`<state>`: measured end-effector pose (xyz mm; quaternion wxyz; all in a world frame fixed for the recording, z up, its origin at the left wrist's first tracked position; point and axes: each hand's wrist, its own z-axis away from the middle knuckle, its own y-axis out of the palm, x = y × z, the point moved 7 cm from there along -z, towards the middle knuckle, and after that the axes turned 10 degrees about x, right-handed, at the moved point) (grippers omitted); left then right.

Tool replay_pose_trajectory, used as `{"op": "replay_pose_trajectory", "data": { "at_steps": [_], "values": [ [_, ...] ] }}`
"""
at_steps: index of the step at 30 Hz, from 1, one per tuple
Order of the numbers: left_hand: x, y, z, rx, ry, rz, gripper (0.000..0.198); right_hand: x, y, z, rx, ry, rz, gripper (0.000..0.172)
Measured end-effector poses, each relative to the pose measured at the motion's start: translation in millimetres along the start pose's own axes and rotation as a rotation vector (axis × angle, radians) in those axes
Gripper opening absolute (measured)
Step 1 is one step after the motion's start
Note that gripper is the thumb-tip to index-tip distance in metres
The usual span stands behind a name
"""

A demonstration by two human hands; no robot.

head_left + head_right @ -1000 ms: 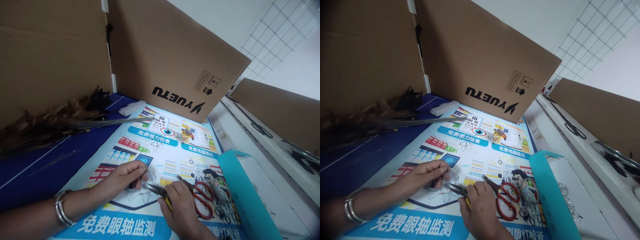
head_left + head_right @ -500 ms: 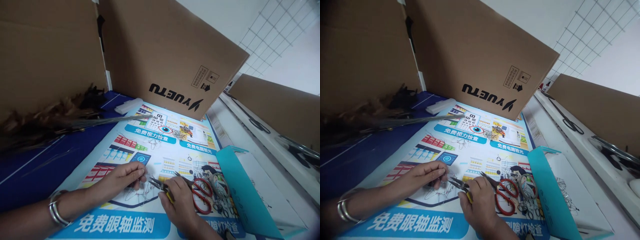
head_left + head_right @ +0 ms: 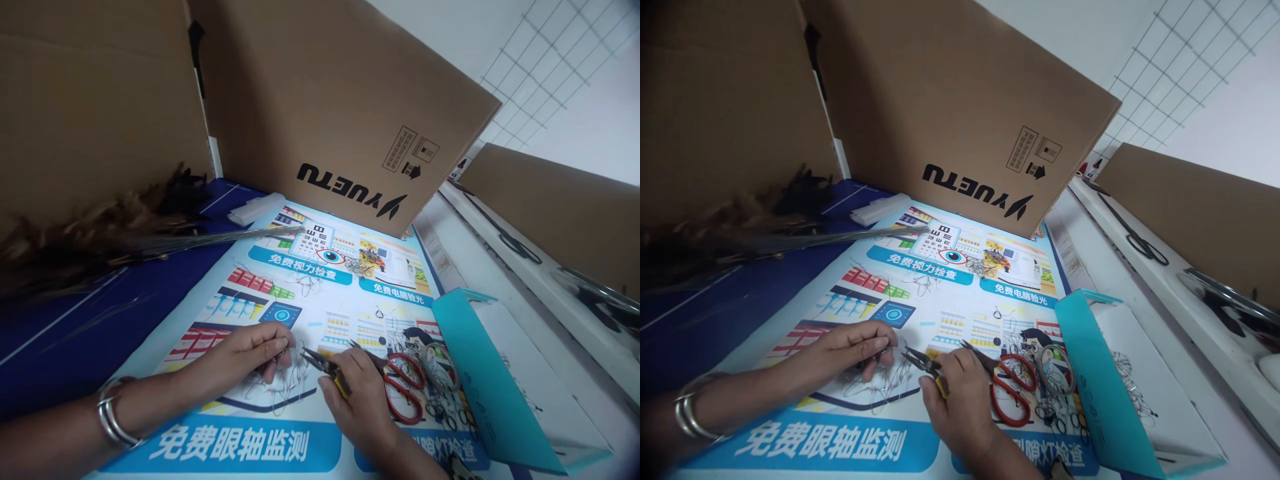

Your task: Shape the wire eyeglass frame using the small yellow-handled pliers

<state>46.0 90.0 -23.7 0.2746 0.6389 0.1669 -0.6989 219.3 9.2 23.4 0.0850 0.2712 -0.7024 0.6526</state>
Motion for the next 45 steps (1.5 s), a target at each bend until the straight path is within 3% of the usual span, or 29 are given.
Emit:
{"op": "replay_pose_trajectory", "data": {
  "at_steps": [13, 24, 31, 45],
  "values": [
    [-6.0, 3.1, -1.6, 0.014, -0.04, 0.118, 0.039, -1.9, -0.9, -0.3, 0.006, 0.006, -0.035, 0.018],
    [0.6, 1.0, -0.7, 0.022, -0.041, 0.091, 0.031, -0.9, -0.3, -1.7, -0.023, -0.037, -0.02, 0.014],
    [-2.4, -2.4, 0.9, -0.017, -0.006, 0.02, 0.03, 6.3, -2.0, -0.8, 0.001, -0.089, -0.058, 0.013],
    [-5.6, -6.1, 2.9, -0.101, -0.019, -0.001, 0.032, 16.6, 1.5, 1.3, 0.04, -0.138, 0.084, 0.013]
  ]
}}
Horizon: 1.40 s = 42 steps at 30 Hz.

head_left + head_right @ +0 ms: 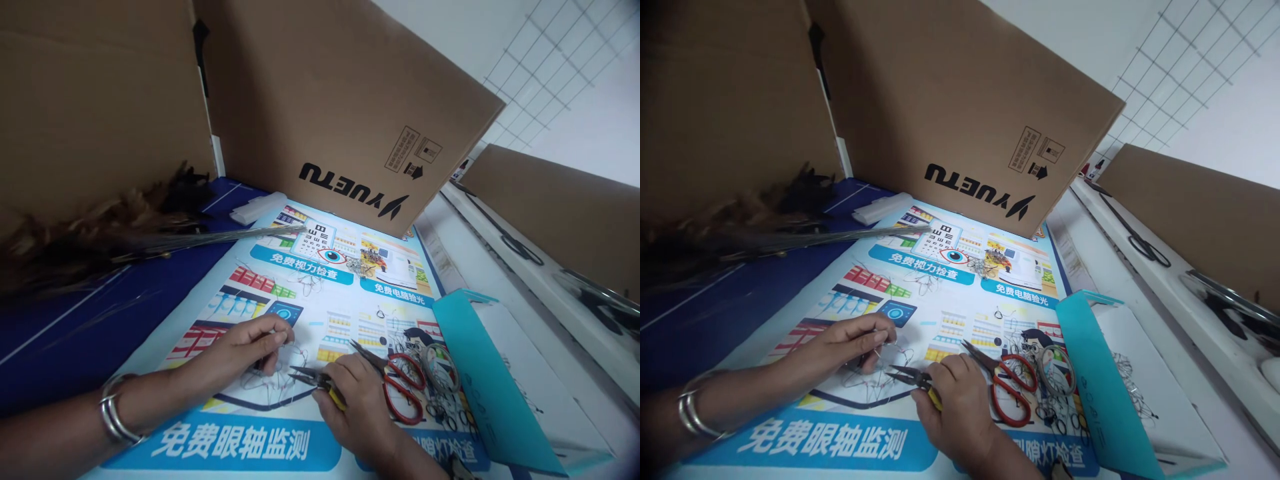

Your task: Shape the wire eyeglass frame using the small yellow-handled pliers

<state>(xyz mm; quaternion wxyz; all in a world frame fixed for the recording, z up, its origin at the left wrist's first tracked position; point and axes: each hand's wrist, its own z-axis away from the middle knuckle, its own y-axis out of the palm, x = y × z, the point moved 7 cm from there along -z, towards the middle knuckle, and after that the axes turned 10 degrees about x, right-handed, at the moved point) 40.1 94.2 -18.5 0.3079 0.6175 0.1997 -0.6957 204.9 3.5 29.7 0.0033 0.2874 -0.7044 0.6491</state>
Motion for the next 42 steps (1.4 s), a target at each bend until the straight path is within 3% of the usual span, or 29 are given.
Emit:
{"op": "replay_pose_trajectory", "data": {
  "at_steps": [11, 23, 42],
  "values": [
    [3.0, -1.0, 0.8, -0.036, -0.003, -0.021, 0.033, -6.1, -2.0, 2.6, -0.052, 0.032, -0.083, 0.013],
    [-1.5, 1.2, 0.8, -0.011, 0.054, -0.028, 0.03, -8.4, 1.2, 1.9, -0.013, 0.037, -0.097, 0.015],
    [-1.2, -1.4, 0.3, -0.026, 0.017, -0.078, 0.037, -9.1, 2.0, 0.7, 0.01, 0.057, -0.079, 0.012]
  ]
}}
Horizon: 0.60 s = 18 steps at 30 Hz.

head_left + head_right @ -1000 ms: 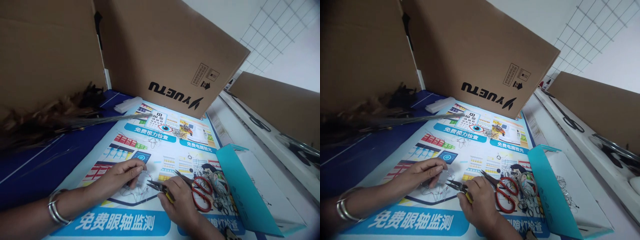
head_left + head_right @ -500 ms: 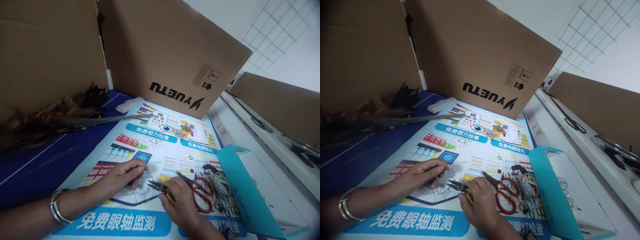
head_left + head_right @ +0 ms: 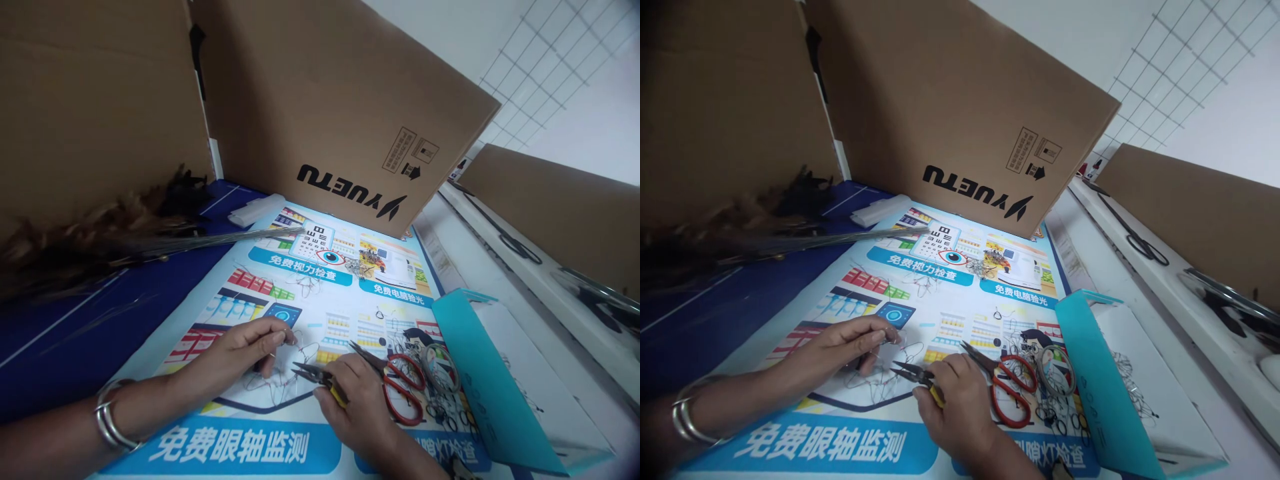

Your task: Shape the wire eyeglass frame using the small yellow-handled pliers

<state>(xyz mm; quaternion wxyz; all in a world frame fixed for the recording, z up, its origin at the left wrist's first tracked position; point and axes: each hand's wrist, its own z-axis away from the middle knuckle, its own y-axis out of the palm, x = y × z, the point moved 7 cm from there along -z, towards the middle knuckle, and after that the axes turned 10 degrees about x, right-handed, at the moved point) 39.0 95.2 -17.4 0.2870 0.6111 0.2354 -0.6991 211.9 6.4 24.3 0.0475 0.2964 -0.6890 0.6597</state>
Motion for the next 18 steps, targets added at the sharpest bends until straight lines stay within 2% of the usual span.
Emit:
{"op": "replay_pose_trajectory", "data": {
  "at_steps": [18],
  "values": [
    [0.1, 0.6, 0.1, 0.013, 0.04, 0.007, 0.026, 0.2, 1.0, 0.5, 0.03, 0.009, 0.024, 0.016]
  ]
}}
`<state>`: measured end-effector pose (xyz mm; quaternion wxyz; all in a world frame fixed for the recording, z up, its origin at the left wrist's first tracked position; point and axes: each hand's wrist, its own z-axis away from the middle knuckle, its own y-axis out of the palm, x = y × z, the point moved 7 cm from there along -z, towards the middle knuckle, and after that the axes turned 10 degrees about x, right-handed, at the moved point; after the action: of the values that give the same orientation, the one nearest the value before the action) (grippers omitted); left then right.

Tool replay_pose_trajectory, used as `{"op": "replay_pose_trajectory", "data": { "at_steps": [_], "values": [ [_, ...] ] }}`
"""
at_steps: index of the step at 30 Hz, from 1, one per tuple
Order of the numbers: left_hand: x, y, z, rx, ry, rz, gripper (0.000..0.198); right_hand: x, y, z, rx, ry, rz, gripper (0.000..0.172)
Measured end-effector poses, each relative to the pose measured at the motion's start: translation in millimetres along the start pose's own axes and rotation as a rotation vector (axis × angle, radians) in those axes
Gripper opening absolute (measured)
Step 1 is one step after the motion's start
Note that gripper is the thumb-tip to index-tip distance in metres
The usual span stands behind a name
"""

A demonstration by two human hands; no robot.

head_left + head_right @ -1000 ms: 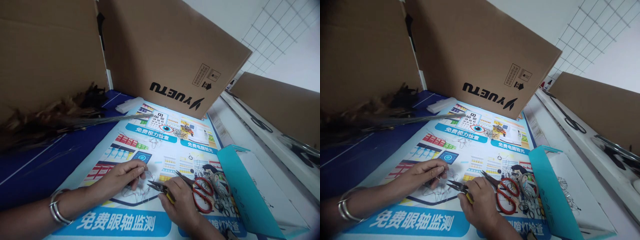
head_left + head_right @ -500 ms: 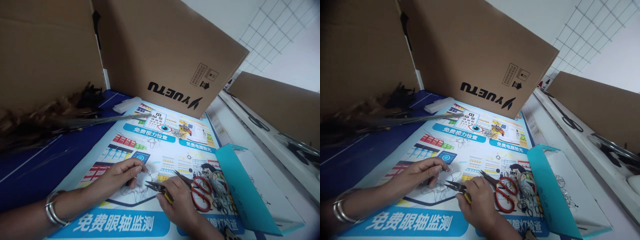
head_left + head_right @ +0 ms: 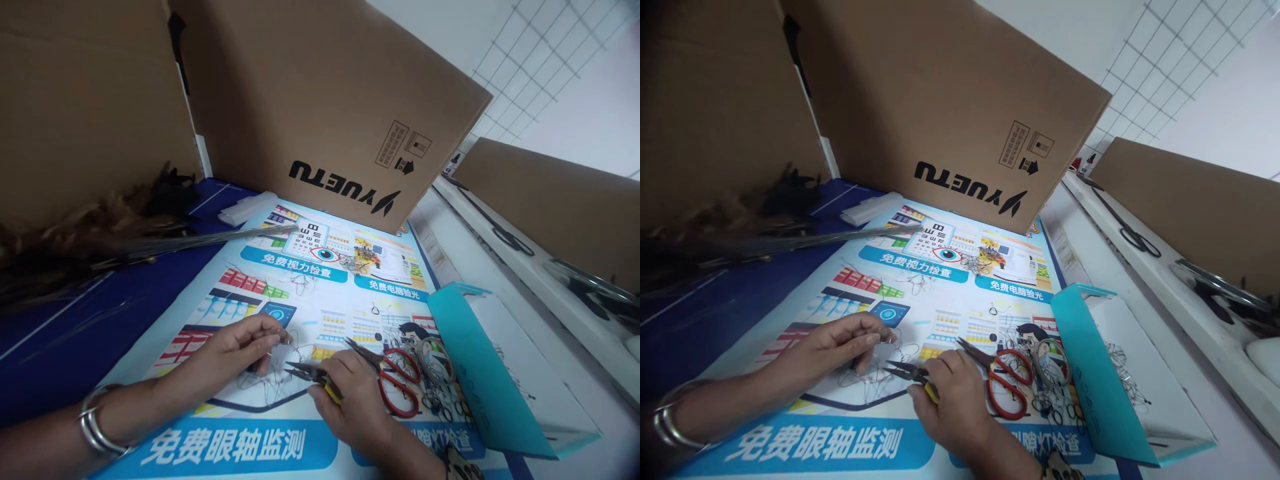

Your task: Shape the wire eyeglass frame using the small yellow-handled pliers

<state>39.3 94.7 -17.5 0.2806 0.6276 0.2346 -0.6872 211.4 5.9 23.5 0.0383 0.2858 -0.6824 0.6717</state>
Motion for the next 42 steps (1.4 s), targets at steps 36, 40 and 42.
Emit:
{"op": "replay_pose_trajectory", "data": {
  "at_steps": [36, 40, 42],
  "values": [
    [-9.2, 2.5, -0.7, 0.046, 0.007, 0.2, 0.025, 2.2, 3.0, -7.0, 0.1, -0.006, 0.056, 0.012],
    [-6.8, 1.1, -0.3, 0.075, 0.026, 0.202, 0.023, 2.8, 2.3, -8.1, 0.103, -0.004, 0.055, 0.011],
    [-5.6, 0.7, -0.6, 0.084, 0.025, 0.203, 0.022, 3.0, 1.9, -8.8, 0.101, -0.006, 0.054, 0.011]
  ]
}}
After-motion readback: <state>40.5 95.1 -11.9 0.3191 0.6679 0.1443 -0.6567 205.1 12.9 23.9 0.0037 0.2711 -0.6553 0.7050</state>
